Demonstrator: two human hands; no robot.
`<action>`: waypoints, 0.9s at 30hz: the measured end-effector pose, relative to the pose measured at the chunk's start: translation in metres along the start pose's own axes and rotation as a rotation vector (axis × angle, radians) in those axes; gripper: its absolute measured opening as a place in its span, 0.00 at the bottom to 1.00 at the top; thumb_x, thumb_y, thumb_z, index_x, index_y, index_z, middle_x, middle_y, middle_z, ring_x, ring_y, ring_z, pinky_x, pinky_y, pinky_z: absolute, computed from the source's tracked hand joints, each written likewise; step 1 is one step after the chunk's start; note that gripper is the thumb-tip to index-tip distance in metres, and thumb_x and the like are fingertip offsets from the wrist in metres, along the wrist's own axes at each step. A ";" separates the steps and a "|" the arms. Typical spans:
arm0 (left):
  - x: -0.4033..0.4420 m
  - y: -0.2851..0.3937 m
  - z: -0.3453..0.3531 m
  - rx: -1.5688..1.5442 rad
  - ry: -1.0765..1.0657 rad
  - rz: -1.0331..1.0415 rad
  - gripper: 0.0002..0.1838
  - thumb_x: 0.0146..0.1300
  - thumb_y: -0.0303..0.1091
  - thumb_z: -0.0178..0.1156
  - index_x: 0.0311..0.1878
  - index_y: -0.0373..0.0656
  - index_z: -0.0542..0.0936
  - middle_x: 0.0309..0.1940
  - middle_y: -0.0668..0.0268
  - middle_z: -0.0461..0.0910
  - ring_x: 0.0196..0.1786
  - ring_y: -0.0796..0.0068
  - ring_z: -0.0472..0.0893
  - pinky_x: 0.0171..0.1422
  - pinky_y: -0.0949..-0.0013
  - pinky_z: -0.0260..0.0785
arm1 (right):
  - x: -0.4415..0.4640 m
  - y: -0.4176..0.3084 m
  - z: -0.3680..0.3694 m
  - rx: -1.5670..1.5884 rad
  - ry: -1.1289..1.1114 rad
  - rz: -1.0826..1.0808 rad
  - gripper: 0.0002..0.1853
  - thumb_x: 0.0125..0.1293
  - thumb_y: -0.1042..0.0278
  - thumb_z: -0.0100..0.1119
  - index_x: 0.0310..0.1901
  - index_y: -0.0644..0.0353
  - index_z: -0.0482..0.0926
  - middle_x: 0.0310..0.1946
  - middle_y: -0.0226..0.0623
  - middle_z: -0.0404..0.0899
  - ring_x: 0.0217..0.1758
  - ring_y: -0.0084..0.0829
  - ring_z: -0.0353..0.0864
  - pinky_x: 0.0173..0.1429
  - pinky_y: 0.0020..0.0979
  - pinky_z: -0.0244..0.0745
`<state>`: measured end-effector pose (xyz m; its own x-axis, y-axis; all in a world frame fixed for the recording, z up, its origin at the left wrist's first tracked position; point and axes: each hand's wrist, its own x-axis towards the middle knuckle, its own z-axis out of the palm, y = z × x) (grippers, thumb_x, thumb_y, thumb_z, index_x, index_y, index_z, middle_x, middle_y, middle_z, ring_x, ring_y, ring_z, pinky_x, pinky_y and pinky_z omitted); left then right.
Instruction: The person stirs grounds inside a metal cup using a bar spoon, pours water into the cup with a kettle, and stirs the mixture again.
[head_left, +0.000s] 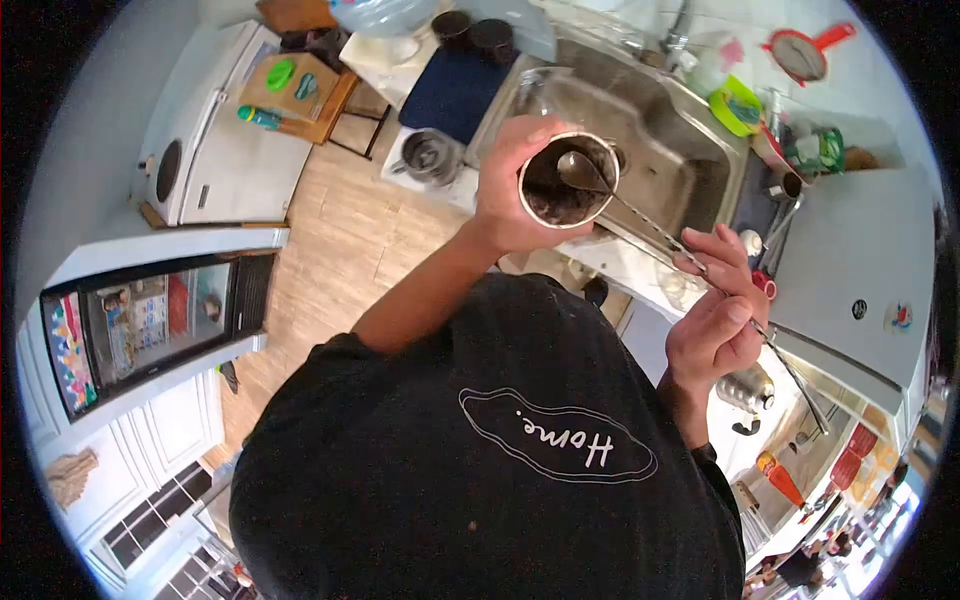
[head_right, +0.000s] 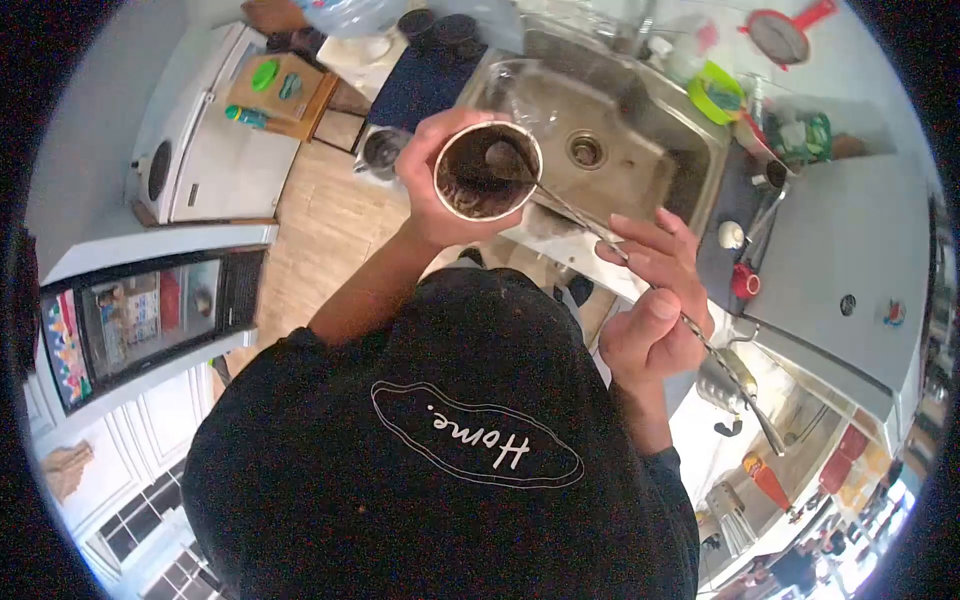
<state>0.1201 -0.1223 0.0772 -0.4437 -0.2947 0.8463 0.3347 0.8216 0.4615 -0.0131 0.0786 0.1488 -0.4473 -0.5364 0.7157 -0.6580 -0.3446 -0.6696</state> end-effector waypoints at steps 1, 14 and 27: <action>-0.004 -0.003 -0.014 0.019 0.014 0.018 0.63 0.40 0.27 0.84 0.74 0.46 0.49 0.63 0.45 0.68 0.62 0.49 0.79 0.66 0.50 0.75 | 0.001 -0.003 0.013 0.013 -0.048 -0.026 0.22 0.84 0.54 0.37 0.46 0.66 0.75 0.32 0.52 0.86 0.45 0.53 0.88 0.67 0.63 0.69; -0.026 -0.029 -0.142 0.128 0.012 0.111 0.64 0.42 0.31 0.86 0.76 0.49 0.48 0.63 0.44 0.68 0.60 0.51 0.80 0.60 0.54 0.80 | -0.011 -0.036 0.143 0.077 -0.114 -0.116 0.18 0.84 0.57 0.38 0.48 0.64 0.73 0.32 0.56 0.85 0.43 0.55 0.88 0.66 0.67 0.69; -0.048 -0.040 -0.171 0.136 0.060 0.046 0.61 0.40 0.29 0.85 0.73 0.46 0.53 0.62 0.46 0.70 0.59 0.52 0.80 0.61 0.54 0.79 | -0.014 -0.044 0.186 0.058 -0.152 -0.102 0.17 0.83 0.59 0.39 0.45 0.64 0.74 0.31 0.54 0.85 0.41 0.52 0.89 0.67 0.67 0.68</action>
<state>0.2708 -0.2241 0.0635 -0.3789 -0.2799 0.8821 0.2365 0.8922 0.3847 0.1348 -0.0418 0.1314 -0.2805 -0.6049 0.7452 -0.6575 -0.4445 -0.6083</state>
